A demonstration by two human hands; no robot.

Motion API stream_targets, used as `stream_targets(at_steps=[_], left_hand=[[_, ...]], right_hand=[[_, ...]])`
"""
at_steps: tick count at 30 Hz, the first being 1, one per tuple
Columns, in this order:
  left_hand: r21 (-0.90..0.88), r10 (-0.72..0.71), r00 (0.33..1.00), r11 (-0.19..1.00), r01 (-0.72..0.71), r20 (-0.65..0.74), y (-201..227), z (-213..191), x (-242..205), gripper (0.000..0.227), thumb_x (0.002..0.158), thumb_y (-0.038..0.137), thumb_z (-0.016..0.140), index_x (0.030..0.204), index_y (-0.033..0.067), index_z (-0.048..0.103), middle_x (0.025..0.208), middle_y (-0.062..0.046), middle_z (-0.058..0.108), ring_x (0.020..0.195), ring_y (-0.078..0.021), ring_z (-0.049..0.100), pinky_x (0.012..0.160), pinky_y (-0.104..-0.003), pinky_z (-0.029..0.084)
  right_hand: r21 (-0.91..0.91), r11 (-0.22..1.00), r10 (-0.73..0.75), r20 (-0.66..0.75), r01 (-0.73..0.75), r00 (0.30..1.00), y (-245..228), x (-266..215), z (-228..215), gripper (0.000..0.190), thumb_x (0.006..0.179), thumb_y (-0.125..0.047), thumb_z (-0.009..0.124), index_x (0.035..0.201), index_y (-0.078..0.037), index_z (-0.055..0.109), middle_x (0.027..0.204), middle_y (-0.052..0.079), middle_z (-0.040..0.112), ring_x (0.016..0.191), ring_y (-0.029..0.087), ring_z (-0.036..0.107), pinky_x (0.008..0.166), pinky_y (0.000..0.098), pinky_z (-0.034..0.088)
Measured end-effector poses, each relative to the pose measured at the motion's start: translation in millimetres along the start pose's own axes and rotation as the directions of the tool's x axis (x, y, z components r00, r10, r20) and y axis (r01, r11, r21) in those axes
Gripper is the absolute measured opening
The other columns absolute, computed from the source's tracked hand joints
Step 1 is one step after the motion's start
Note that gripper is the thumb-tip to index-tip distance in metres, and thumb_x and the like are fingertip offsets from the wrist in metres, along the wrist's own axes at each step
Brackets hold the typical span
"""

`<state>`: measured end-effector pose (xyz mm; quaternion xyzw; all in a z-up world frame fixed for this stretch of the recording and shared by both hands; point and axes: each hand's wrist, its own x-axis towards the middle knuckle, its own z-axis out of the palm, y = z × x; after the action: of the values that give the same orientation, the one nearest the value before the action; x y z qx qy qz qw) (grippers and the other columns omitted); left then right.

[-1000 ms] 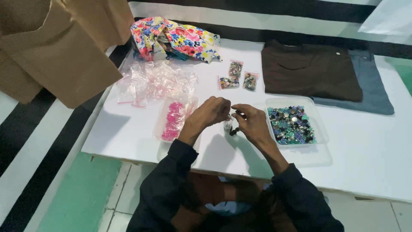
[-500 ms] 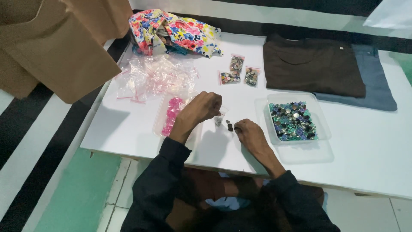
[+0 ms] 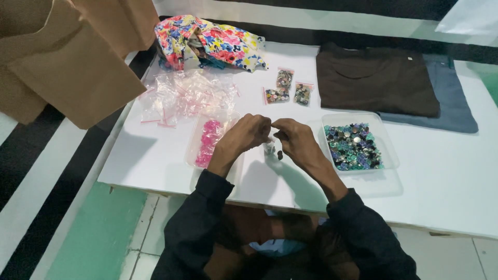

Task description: Sort small decorative trims and place them into plastic bags

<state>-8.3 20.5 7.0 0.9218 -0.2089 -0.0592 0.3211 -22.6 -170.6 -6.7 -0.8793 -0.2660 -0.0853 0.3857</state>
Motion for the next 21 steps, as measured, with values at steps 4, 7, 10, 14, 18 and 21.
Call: stream_targets(at_steps=[4,7,10,14,18,21], left_hand=[[-0.040,0.020,0.999,0.999,-0.021,-0.033,-14,-7,-3,0.006,0.081,0.005,0.072,0.083,0.0045,0.067,0.073,-0.019,0.071,0.079,-0.0416,0.074,0.071,-0.047,0.056],[-0.032,-0.003,0.996,0.999,0.000,-0.091,-18,-28,-7,0.005,0.078,0.007,0.070,0.082,0.0066,0.067,0.071,-0.018,0.070,0.078,-0.0425,0.073,0.069,-0.050,0.055],[-0.031,-0.054,0.992,0.998,0.051,-0.110,-5,-54,-15,0.005,0.079,0.010,0.069,0.083,0.0090,0.068,0.073,-0.015,0.071,0.079,-0.0396,0.073,0.071,-0.047,0.055],[-0.005,-0.035,0.993,0.999,0.035,-0.114,3,-56,-21,0.004,0.079,0.010,0.069,0.083,0.0096,0.068,0.073,-0.015,0.071,0.078,-0.0389,0.073,0.071,-0.048,0.055],[0.004,0.016,0.996,1.000,-0.016,-0.088,-13,-28,-11,0.004,0.079,0.007,0.071,0.082,0.0083,0.069,0.072,-0.017,0.071,0.076,-0.0417,0.073,0.069,-0.047,0.055],[0.043,-0.019,0.998,0.999,0.021,-0.052,-10,-9,-4,0.005,0.079,0.005,0.072,0.083,0.0079,0.070,0.075,-0.017,0.073,0.077,-0.0387,0.075,0.070,-0.045,0.056]], right_hand=[[-0.005,0.998,-0.069,-0.118,0.069,0.991,23,-13,2,0.023,0.095,0.001,0.069,0.118,0.000,0.071,0.114,0.021,0.071,0.088,0.036,0.075,0.070,0.0406,0.064],[-0.117,0.993,-0.003,-0.043,-0.002,0.999,50,-27,14,0.027,0.092,-0.005,0.073,0.118,-0.001,0.072,0.112,0.022,0.072,0.084,0.037,0.075,0.066,0.0431,0.063],[-0.284,0.948,0.216,0.252,-0.141,0.943,55,-33,36,0.045,0.094,-0.021,0.070,0.137,-0.011,0.065,0.136,0.019,0.064,0.115,0.044,0.067,0.094,0.0526,0.058],[-0.398,0.915,0.170,0.216,-0.073,0.962,66,-36,63,0.028,0.100,-0.025,0.063,0.123,-0.013,0.074,0.129,0.011,0.068,0.111,0.032,0.070,0.089,0.0377,0.061],[-0.366,0.929,0.118,0.157,-0.053,0.980,102,-53,78,0.023,0.098,-0.014,0.061,0.116,-0.015,0.075,0.123,0.010,0.068,0.112,0.032,0.068,0.087,0.0366,0.062],[-0.230,0.961,0.178,0.101,-0.151,0.979,92,-64,64,0.021,0.097,-0.010,0.062,0.113,-0.011,0.076,0.120,0.011,0.069,0.113,0.032,0.069,0.092,0.0367,0.061]])
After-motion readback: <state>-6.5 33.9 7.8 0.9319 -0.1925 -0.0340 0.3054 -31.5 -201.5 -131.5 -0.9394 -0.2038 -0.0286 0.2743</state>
